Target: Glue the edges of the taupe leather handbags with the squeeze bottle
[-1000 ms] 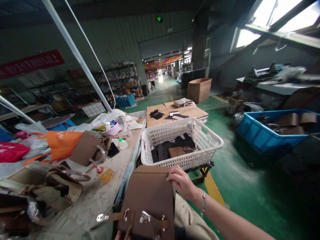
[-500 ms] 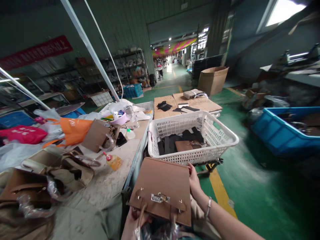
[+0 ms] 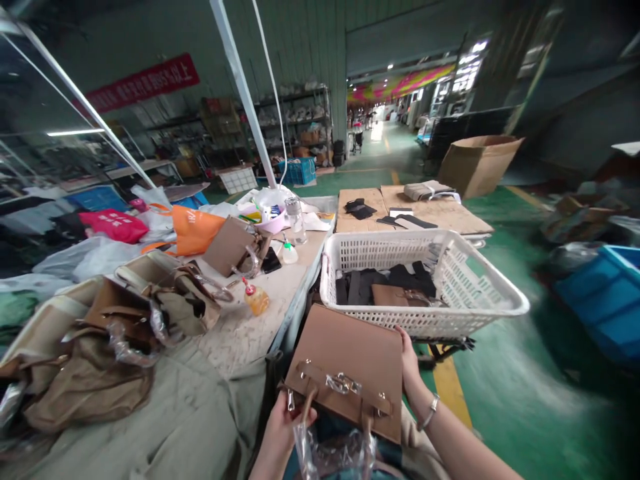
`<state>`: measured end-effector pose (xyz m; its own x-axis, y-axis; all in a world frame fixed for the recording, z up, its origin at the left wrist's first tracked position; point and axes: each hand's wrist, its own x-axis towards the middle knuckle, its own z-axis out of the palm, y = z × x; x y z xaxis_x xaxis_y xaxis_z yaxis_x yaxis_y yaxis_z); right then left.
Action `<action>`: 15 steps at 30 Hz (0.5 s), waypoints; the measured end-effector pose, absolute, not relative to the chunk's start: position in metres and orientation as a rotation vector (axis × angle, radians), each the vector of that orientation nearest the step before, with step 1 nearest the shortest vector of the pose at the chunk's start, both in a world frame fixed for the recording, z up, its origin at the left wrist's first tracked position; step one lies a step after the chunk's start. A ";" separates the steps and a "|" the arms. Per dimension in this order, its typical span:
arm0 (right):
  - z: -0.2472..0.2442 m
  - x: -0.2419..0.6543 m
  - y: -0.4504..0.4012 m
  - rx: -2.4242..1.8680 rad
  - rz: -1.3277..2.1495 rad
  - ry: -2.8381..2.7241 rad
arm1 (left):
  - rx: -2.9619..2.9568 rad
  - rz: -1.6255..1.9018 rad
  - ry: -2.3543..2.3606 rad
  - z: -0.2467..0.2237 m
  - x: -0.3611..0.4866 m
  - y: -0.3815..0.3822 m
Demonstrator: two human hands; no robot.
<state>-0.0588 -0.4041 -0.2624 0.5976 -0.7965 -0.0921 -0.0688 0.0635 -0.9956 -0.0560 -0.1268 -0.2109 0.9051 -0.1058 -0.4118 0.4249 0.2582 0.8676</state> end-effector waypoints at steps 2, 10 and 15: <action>-0.256 -0.059 -0.398 -1.375 -0.645 0.831 | 1.292 -0.353 0.322 -0.205 -0.059 -0.126; -0.252 -0.061 -0.394 -1.481 -0.629 0.722 | 1.319 -0.374 0.232 -0.192 -0.061 -0.120; -0.251 -0.052 -0.412 -1.483 -0.578 0.680 | 1.272 -0.321 0.246 -0.190 -0.065 -0.126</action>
